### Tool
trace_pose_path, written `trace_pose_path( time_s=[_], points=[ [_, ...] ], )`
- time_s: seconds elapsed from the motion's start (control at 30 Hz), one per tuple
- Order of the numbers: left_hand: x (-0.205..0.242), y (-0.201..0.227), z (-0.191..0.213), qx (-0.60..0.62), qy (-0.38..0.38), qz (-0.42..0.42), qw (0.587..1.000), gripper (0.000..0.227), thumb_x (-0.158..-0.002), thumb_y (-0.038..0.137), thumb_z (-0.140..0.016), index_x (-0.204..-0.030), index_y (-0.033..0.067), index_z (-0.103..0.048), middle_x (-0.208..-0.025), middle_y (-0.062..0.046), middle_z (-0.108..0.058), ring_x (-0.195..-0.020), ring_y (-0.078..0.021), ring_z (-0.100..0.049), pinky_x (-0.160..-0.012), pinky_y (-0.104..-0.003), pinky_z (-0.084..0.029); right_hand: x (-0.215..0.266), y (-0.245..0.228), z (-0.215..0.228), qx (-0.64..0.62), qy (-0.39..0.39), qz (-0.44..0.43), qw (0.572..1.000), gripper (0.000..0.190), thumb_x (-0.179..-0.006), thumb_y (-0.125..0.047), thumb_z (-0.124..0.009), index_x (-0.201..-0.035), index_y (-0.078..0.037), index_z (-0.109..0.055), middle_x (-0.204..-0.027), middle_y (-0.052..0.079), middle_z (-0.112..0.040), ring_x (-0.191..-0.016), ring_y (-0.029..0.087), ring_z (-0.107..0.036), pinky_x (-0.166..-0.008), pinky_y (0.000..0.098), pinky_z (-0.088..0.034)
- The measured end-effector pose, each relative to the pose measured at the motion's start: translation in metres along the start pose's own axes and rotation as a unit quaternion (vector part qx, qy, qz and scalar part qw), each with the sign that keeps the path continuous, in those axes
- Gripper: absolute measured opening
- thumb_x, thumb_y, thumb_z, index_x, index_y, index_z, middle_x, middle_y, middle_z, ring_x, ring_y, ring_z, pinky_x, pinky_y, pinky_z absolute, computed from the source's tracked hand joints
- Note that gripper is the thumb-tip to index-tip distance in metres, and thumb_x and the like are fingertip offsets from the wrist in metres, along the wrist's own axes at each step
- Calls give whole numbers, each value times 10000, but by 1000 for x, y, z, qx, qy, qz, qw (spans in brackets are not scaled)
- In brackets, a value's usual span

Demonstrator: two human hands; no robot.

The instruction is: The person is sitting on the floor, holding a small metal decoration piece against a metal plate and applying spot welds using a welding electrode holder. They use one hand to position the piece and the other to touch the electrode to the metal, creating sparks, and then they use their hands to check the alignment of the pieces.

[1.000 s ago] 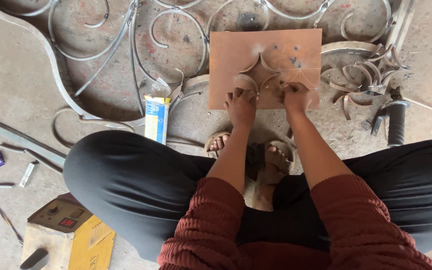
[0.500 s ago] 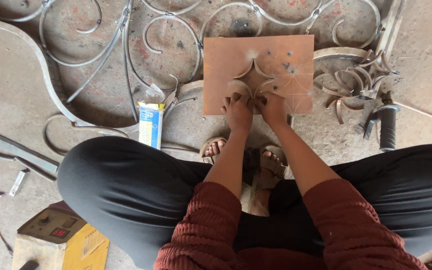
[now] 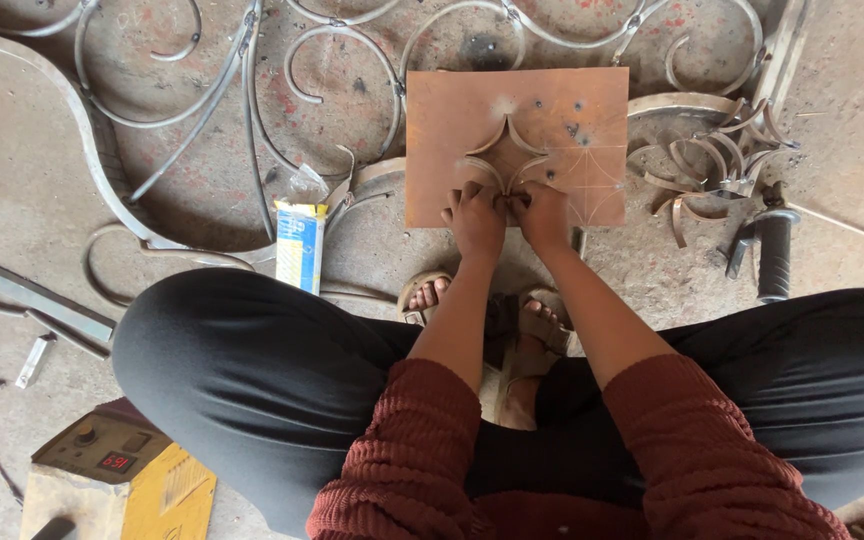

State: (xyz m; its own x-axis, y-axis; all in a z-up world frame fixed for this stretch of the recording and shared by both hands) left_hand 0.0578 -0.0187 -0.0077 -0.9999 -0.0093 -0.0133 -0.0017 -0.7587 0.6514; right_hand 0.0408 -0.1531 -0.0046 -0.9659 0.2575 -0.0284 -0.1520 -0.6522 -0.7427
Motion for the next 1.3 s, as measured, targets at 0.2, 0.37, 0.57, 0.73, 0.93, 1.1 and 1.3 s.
trace_pose_path(
  time_s=[0.2,0.37,0.57,0.73,0.93,1.1,1.3],
  points=[
    [0,1,1,-10,-4,0,1000,100,-852,221,-730,-905,142,-760,-1073,-14,-671,-1090,-294,-567,-931,-537,-397,1,-4,2,-5,3,-5,1000,143,-817,-51,-779,-947,7,-765,-893,199,-743,-773,328,-740,-718,385,-582],
    [0,4,8,4,-2,15,1000,112,-827,228,-736,-908,160,-772,-1082,-23,-667,-1090,-308,-562,-930,-548,-390,-4,23,1,-26,21,13,999,140,-836,-47,-769,-969,0,-770,-934,179,-753,-816,293,-742,-742,378,-583],
    [18,1,21,6,39,5,999,209,-851,177,-687,-1056,148,-715,-1132,-88,-642,-1084,-365,-556,-896,-563,-425,-47,139,82,-119,164,-276,940,91,-906,-58,-724,-972,-103,-767,-888,87,-738,-699,212,-691,-586,363,-566],
    [49,15,-19,-3,-160,-185,970,253,-908,141,-591,-1148,128,-671,-1177,-145,-623,-1095,-390,-626,-914,-528,-516,-78,171,236,168,205,-251,931,252,-831,-269,-885,-1029,-149,-786,-971,72,-765,-855,229,-742,-784,363,-601],
    [101,21,-52,-231,-427,-149,861,347,-964,285,-612,-1290,187,-674,-1372,-81,-628,-1272,-333,-599,-914,-557,-494,21,215,323,290,177,-426,838,666,-767,-389,-922,-1209,8,-623,-1141,213,-725,-1007,306,-729,-868,403,-593],
    [98,-4,-29,-301,-497,26,813,544,-933,466,-679,-1380,159,-626,-1465,-77,-525,-1331,-358,-483,-802,-556,-460,74,246,275,359,-47,-490,792,872,-707,-386,-925,-1307,105,-525,-1116,297,-697,-953,364,-733,-804,441,-618],
    [110,-39,-61,-322,-523,55,787,529,-942,472,-665,-1381,178,-639,-1463,-71,-564,-1326,-330,-520,-891,-541,-447,70,265,282,292,25,-562,773,731,-832,-228,-788,-1425,116,-534,-1264,311,-684,-1105,375,-732,-908,470,-626]
  ],
)
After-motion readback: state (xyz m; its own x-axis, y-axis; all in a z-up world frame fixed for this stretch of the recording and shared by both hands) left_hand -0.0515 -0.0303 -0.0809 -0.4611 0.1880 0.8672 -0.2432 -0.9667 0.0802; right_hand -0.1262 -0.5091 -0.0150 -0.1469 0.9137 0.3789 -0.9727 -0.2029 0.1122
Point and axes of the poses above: each hand's wrist, its own x-axis away from the middle knuckle, its own z-axis out of the back of the hand, y = z × x, the point moved 5 cm from there along -x, towards the middle knuckle
